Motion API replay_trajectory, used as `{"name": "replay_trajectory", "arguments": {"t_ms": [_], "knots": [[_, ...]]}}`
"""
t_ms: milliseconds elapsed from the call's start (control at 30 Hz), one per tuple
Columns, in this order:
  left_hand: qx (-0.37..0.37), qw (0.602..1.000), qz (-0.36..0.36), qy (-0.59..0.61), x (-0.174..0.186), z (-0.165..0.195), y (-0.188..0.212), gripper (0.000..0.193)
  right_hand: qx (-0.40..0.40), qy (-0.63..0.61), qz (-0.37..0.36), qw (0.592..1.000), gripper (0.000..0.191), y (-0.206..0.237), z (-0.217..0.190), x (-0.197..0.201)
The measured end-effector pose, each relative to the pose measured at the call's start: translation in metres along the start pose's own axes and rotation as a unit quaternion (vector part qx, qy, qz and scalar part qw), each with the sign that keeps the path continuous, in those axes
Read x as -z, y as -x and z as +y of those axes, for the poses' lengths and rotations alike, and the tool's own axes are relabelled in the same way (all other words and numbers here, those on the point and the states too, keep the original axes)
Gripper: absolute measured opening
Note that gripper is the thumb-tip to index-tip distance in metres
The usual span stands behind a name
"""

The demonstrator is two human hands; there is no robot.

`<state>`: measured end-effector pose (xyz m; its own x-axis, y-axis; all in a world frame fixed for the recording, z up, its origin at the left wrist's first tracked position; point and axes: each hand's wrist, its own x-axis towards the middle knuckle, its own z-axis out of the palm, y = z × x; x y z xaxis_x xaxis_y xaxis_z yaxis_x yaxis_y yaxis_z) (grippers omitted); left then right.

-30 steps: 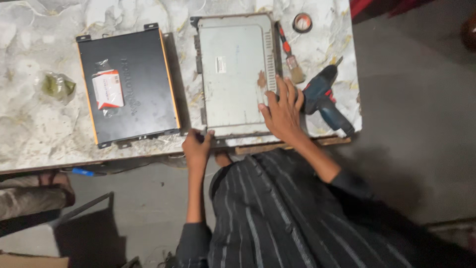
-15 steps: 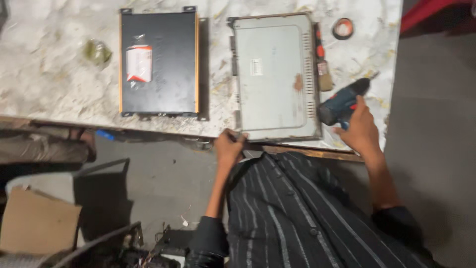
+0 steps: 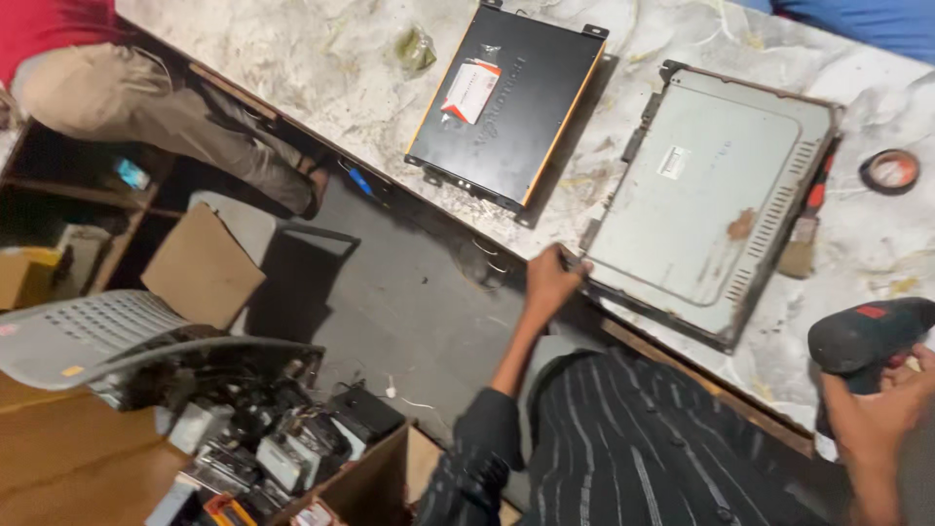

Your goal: The person uses a screwdriver to remove screws from a circuit board inside a metal casing. They then use a brush to clean the board and casing. Finally, they use a power drill to reassemble the casing.

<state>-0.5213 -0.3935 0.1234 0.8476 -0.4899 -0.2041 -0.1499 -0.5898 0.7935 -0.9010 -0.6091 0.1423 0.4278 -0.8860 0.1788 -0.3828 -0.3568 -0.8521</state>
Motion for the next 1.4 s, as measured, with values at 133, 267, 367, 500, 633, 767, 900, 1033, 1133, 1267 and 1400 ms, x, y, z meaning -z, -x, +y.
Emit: {"name": "replay_trajectory", "arguments": {"t_ms": [133,267,367,500,633,767,900,1033,1133,1267,1400], "knots": [[-0.042,0.999,0.0,-0.006,-0.004,-0.01,-0.021,0.042,-0.014,-0.101,0.001,0.995,0.075,-0.017,-0.047,0.008],[-0.058,0.996,-0.073,-0.002,0.006,-0.016,-0.032,0.045,-0.065,-0.163,0.001,0.984,0.061,-0.027,-0.081,0.003],[-0.02,0.994,-0.101,0.027,0.025,-0.025,-0.047,0.046,-0.143,-0.389,-0.044,0.909,0.041,-0.024,-0.1,-0.004],[0.02,0.998,0.025,0.052,0.069,-0.059,-0.081,0.046,-0.148,-0.459,-0.062,0.874,0.04,-0.015,-0.13,-0.014],[0.12,0.961,0.102,0.226,0.121,-0.095,-0.114,0.034,-0.179,-0.425,-0.012,0.887,0.039,-0.008,-0.164,-0.03],[0.154,0.872,0.168,0.433,0.158,-0.092,-0.15,0.042,-0.187,-0.437,0.011,0.879,0.039,-0.003,-0.194,-0.057],[0.145,0.912,0.12,0.365,0.177,-0.077,-0.171,0.039,-0.214,-0.454,0.054,0.863,0.041,0.009,-0.221,-0.083],[0.139,0.953,0.126,0.238,0.18,-0.08,-0.181,0.05,-0.252,-0.437,0.067,0.861,0.041,0.026,-0.244,-0.099],[0.081,0.978,0.137,0.136,0.185,-0.097,-0.192,0.055,-0.279,-0.42,0.074,0.86,0.042,0.038,-0.257,-0.104],[-0.004,0.984,0.142,0.108,0.209,-0.102,-0.242,0.054,-0.278,-0.367,0.121,0.879,0.042,0.045,-0.264,-0.102],[-0.029,0.97,0.131,0.202,0.239,-0.071,-0.288,0.039,-0.263,-0.347,0.146,0.888,0.041,0.046,-0.263,-0.096]]}}
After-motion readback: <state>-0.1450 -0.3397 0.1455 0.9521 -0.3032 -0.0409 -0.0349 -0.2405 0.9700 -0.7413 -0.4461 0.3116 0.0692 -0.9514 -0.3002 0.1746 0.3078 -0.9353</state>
